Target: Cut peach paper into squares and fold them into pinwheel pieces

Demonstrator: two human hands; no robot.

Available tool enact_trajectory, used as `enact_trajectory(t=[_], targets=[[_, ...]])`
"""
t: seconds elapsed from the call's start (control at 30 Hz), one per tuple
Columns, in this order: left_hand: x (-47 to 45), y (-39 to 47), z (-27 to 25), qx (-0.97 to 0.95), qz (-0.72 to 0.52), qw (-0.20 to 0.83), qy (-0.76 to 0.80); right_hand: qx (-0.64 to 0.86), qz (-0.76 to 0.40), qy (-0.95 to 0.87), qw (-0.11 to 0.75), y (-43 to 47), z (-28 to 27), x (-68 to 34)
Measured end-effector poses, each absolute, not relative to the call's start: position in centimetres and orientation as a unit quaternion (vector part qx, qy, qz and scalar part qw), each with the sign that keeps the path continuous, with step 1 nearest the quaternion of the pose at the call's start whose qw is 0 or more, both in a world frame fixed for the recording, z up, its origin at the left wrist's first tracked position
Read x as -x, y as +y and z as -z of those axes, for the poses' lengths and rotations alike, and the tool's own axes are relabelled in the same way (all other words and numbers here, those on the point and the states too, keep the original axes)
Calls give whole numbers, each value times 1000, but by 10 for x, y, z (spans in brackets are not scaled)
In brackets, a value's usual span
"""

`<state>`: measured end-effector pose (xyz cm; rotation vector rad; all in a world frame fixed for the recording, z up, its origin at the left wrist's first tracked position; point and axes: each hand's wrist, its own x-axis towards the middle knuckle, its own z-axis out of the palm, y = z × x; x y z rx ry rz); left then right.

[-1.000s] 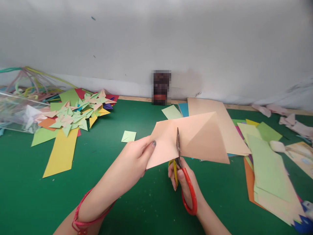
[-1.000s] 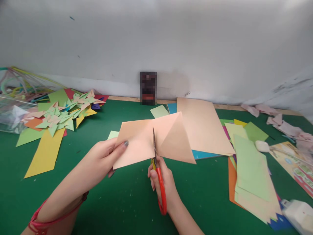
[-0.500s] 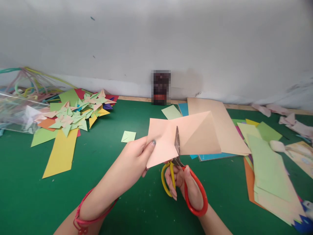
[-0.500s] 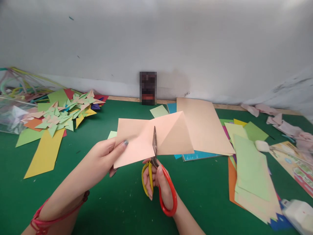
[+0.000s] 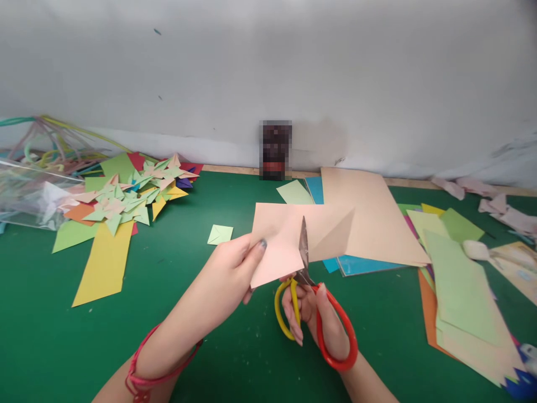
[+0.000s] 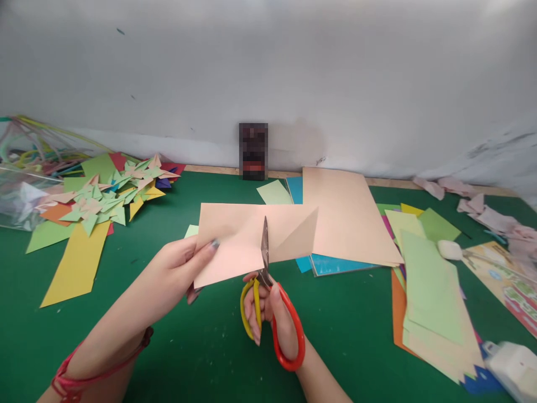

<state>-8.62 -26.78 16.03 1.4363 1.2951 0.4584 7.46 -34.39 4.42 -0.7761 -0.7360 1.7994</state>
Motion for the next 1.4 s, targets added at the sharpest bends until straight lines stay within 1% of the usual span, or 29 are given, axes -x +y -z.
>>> enact_trajectory(t=[0.17, 0.6, 1.4], targets=[[86, -266, -158, -607, -190, 541, 550, 386, -693, -354, 496, -344, -43, -75], [86, -262, -158, -587, -199, 578, 531, 454, -618, -414, 490, -342, -49, -73], [85, -259, -157, -582, -193, 586, 529, 519, -596, -371, 488, -344, -49, -68]])
